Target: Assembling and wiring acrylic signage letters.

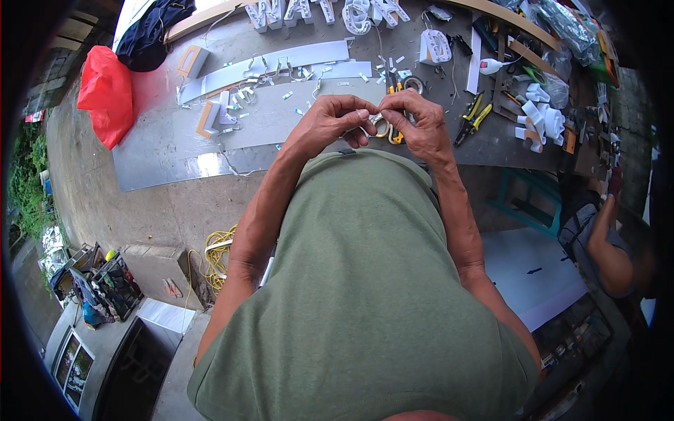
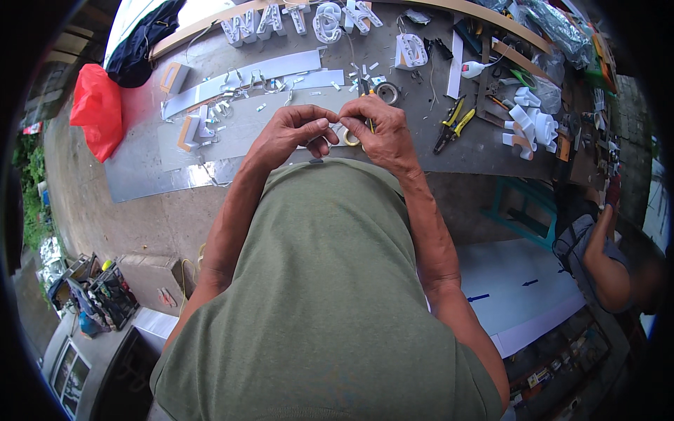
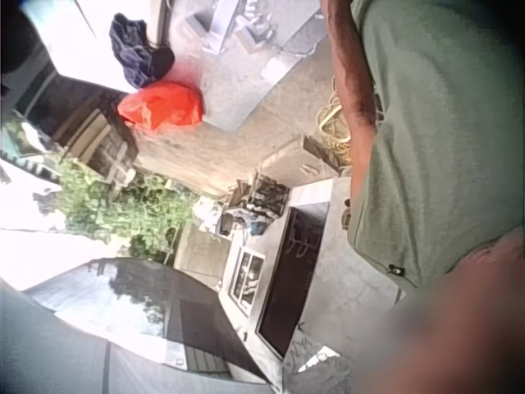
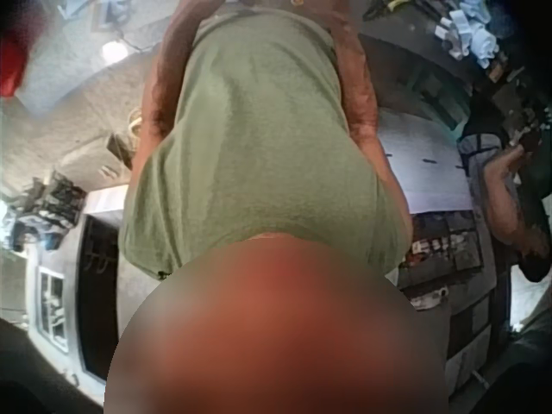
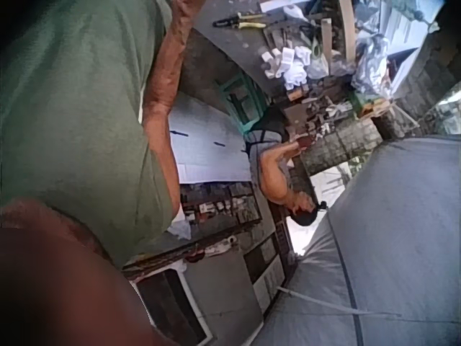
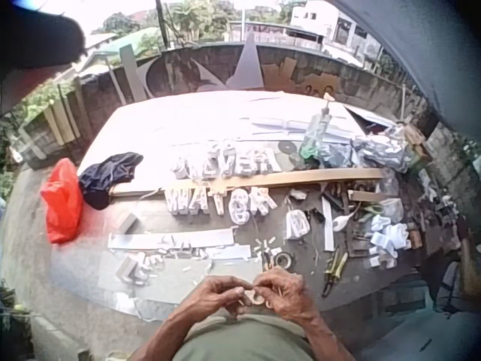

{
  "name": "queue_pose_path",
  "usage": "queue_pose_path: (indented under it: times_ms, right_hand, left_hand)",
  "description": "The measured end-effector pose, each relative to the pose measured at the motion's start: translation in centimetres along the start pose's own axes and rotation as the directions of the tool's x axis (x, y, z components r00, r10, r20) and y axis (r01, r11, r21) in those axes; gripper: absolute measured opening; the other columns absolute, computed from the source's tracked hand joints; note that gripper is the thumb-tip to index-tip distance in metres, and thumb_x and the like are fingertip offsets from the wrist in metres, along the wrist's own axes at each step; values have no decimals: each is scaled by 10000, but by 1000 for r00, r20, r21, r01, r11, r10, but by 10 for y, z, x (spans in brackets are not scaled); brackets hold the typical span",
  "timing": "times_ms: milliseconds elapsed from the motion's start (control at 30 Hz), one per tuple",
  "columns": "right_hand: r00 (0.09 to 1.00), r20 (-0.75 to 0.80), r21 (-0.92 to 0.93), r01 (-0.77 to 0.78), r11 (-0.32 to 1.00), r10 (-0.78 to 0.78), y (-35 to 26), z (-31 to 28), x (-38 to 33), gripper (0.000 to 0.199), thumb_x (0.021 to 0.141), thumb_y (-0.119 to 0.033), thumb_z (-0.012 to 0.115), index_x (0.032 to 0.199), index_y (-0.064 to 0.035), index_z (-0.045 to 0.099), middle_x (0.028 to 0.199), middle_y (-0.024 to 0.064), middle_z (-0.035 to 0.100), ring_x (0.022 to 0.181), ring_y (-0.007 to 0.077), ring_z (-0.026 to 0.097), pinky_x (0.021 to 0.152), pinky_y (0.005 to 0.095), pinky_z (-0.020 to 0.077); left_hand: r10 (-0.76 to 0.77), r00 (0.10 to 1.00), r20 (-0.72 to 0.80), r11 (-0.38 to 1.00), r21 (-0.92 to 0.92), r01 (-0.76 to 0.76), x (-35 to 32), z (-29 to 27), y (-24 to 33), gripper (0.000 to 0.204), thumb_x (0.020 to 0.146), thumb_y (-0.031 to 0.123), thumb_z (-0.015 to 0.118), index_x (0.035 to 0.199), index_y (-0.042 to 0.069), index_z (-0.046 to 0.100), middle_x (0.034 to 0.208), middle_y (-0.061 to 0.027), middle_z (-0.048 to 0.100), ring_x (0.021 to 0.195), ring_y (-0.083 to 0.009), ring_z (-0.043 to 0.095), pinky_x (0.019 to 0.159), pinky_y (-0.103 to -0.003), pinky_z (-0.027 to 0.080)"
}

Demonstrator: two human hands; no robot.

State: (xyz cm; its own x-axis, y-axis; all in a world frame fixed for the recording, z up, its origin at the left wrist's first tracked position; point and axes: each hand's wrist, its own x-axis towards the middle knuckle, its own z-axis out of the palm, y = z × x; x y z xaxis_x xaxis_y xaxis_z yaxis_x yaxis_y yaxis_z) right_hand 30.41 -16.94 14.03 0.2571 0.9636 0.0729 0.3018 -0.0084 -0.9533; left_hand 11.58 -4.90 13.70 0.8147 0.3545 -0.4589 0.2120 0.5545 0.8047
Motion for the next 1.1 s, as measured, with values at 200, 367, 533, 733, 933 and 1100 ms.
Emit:
queue_pose_path:
  times_ms: [200,367,533,733,933,1100]
  right_hand:
    - [982,6,-213,184,960,-187,-12,2,5,77,848,-12,724,914,-28,689,887,73,693,832,225,638,744,352,514]
    - [913,59,-388,394,833,-404,-15,8,5,129,835,25,702,955,-4,661,955,94,665,924,281,625,805,375,516]
    - [879,86,-493,447,747,-469,-7,12,1,186,795,30,713,972,3,664,1006,93,664,975,283,624,861,397,514]
    - [848,104,-598,470,649,-519,-6,15,-4,236,763,11,727,994,-6,681,1050,64,677,1021,246,626,893,388,504]
    - [837,113,-626,478,616,-535,-2,14,-4,238,763,-4,732,998,-14,692,1067,55,679,1033,232,625,896,376,500]
    - [842,100,-610,473,636,-531,-1,17,-4,251,755,-1,733,1003,-9,693,1077,59,672,1043,237,624,902,381,503]
  left_hand:
    - [31,999,25,997,63,-33,3,-2,-4,307,962,167,702,1199,-28,682,934,-103,741,753,-148,704,693,-294,597]
    - [82,986,-142,993,92,-69,5,4,-5,267,933,121,728,1148,-36,706,958,-115,743,804,-169,731,707,-300,605]
    - [93,964,-247,991,-69,-114,3,7,-11,254,922,61,711,1155,-38,704,983,-143,740,833,-194,741,726,-314,623]
    - [14,969,-246,941,-324,-96,6,5,-17,280,894,61,747,1156,-27,703,1002,-138,734,894,-215,737,768,-361,635]
    - [-85,984,-159,909,-416,12,8,0,-15,284,899,54,739,1171,-14,694,1036,-125,725,926,-215,728,786,-394,643]
    - [-60,984,-170,930,-367,-6,10,-1,-15,286,924,51,705,1203,-3,672,1055,-105,711,955,-208,712,831,-433,640]
